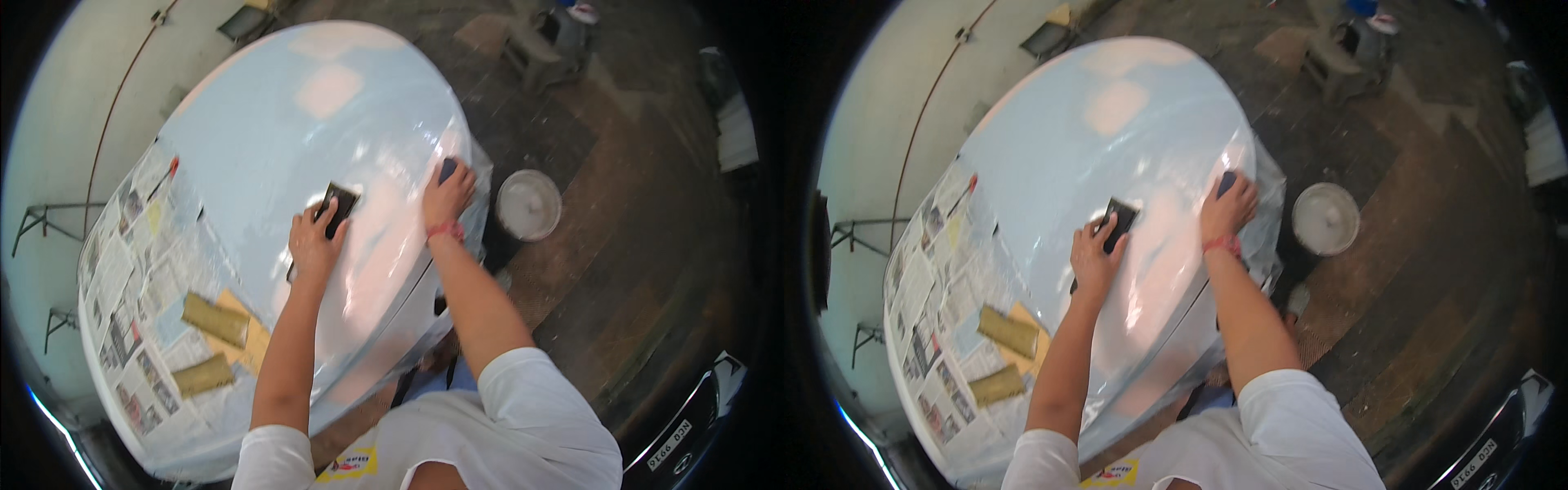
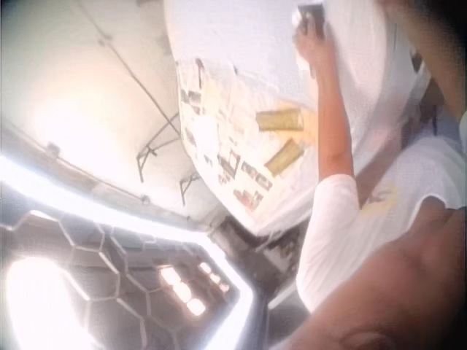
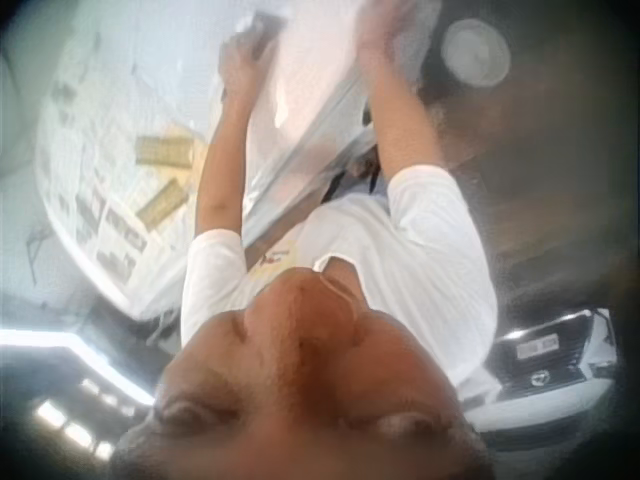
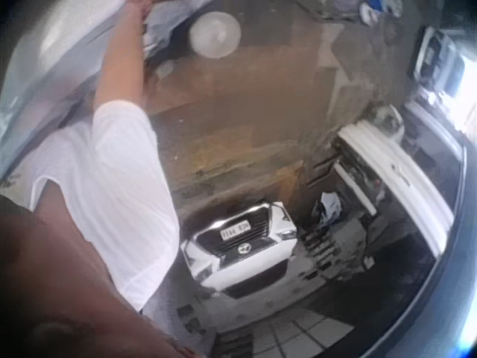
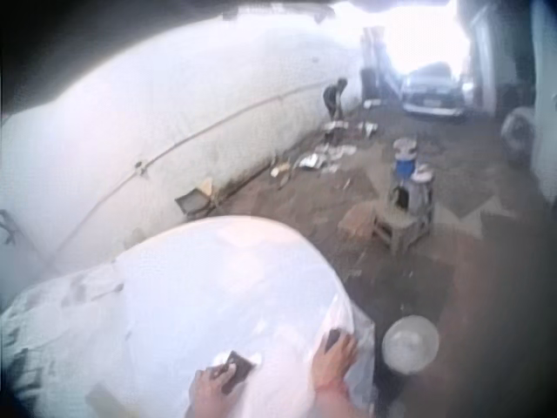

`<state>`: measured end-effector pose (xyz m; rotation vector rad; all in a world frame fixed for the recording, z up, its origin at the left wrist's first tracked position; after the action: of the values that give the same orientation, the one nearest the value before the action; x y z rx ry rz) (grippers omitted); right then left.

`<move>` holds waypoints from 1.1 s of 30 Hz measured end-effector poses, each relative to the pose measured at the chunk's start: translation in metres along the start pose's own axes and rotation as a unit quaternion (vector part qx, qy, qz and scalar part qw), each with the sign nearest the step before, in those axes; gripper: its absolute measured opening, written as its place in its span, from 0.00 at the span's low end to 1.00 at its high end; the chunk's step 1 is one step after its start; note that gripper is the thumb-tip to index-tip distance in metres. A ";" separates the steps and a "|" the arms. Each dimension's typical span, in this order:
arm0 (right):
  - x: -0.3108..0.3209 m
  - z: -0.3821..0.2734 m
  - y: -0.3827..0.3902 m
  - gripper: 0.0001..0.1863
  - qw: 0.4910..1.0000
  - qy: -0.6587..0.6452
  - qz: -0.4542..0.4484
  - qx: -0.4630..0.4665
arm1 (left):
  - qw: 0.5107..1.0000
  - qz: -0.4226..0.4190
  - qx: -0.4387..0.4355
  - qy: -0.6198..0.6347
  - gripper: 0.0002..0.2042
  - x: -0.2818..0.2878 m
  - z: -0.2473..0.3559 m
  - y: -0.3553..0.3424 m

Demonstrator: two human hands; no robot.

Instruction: The person sands a white car hood with a sanding block, repeatedly dipping it into a bucket of water. The hood is partially covered with newspaper and masking tape. The person works across the surface, occasionally pausing to wipe or reposition.

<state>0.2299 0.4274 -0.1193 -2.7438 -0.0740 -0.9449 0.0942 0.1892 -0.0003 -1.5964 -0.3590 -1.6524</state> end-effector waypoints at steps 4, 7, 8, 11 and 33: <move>0.007 -0.007 0.000 0.21 1.000 -0.010 -0.008 -0.019 | 0.996 -0.073 -0.053 -0.021 0.33 0.030 0.012 0.046; 0.008 -0.008 -0.001 0.22 0.999 -0.016 -0.015 -0.027 | 0.978 -0.196 -0.043 -0.053 0.33 0.060 0.007 0.105; 0.007 -0.008 -0.001 0.23 0.999 -0.016 -0.020 -0.028 | 0.983 -0.167 -0.070 -0.035 0.34 0.060 0.005 0.099; 0.004 -0.005 -0.001 0.23 0.999 -0.007 -0.035 -0.034 | 0.986 -0.126 -0.102 -0.028 0.33 0.036 0.006 0.061; 0.006 -0.004 0.001 0.24 1.000 -0.018 -0.008 -0.010 | 0.993 -0.077 -0.088 -0.019 0.32 -0.013 0.049 0.003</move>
<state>0.2319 0.4257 -0.1128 -2.7839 -0.0941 -0.9058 0.1293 0.2255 -0.0056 -1.7690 -0.3727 -1.8147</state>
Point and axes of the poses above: each hand's wrist, its own y-axis away from the middle knuckle, its own x-axis out of the back of the hand, z = x × y, the point moved 4 cm from there along -y, towards the middle knuckle, and after that the axes turned 10 degrees about x, right-handed, at the moved point
